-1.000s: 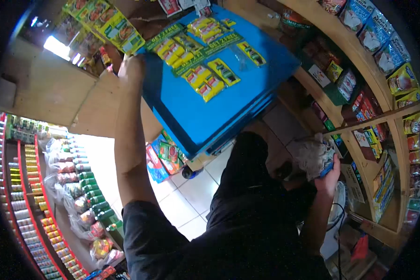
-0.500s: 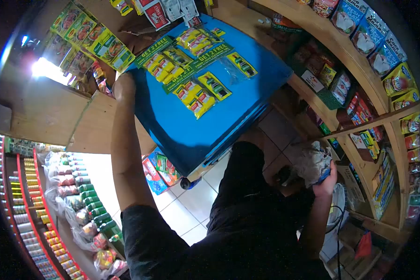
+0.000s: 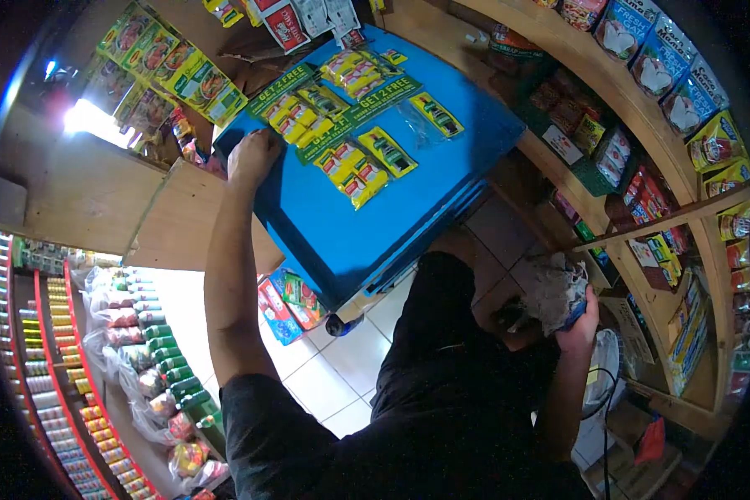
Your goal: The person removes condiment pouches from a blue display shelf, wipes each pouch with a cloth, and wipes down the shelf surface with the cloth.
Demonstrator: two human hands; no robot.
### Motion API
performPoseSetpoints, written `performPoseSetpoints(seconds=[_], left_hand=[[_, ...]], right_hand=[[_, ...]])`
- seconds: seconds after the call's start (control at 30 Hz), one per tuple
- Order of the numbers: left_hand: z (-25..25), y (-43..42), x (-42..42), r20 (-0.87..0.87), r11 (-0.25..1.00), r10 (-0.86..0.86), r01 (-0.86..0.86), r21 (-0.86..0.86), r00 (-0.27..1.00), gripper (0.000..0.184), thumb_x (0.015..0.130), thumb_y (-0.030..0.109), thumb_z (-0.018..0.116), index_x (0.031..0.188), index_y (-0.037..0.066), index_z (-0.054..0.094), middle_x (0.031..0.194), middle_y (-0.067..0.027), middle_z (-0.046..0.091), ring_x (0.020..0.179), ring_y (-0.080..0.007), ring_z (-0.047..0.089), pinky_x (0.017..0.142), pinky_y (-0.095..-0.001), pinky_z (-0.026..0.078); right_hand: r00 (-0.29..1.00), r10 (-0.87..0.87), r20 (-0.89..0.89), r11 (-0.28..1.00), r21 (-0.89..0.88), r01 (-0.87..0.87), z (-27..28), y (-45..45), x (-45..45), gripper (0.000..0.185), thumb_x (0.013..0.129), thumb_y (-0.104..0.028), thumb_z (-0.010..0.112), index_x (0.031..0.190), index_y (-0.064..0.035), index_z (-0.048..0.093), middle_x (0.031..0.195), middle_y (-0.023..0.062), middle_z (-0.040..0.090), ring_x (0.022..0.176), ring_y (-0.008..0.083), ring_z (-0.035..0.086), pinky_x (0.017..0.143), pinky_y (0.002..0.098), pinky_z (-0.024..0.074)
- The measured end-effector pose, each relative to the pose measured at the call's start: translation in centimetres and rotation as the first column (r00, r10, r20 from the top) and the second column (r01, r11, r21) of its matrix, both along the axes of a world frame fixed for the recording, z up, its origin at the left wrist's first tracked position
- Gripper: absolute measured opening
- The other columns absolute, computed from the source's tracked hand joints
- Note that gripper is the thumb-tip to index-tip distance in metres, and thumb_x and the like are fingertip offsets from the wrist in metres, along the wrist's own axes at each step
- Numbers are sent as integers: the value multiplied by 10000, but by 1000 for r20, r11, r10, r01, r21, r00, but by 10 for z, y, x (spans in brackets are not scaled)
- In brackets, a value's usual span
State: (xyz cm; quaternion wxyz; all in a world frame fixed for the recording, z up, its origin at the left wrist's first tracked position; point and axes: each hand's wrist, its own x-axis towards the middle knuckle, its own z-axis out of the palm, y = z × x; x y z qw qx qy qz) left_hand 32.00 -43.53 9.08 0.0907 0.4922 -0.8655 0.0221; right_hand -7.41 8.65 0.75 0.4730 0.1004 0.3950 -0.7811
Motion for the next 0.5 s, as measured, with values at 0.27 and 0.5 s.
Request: performPoseSetpoints(seconds=[0.27, 0.5], left_hand=[[1, 11, -17, 154, 997, 53, -42, -70, 987, 236, 861, 300, 569, 985, 114, 646, 985, -164, 673, 859, -357, 668, 724, -467, 534], [24, 109, 37, -563, 999, -28, 41, 11, 826, 174, 880, 169, 623, 958, 33, 548, 851, -135, 608, 775, -281, 616, 704, -381, 497]], right_hand=[[1000, 15, -8, 1000, 11, -15, -12, 11, -4, 495, 959, -417, 467, 1296, -60, 525, 1278, 125, 586, 1174, 304, 557, 1012, 454, 432], [988, 97, -116, 992, -74, -106, -7, 13, 7, 492, 964, -416, 462, 1302, -64, 520, 1288, 125, 577, 1181, 300, 551, 1017, 457, 429]])
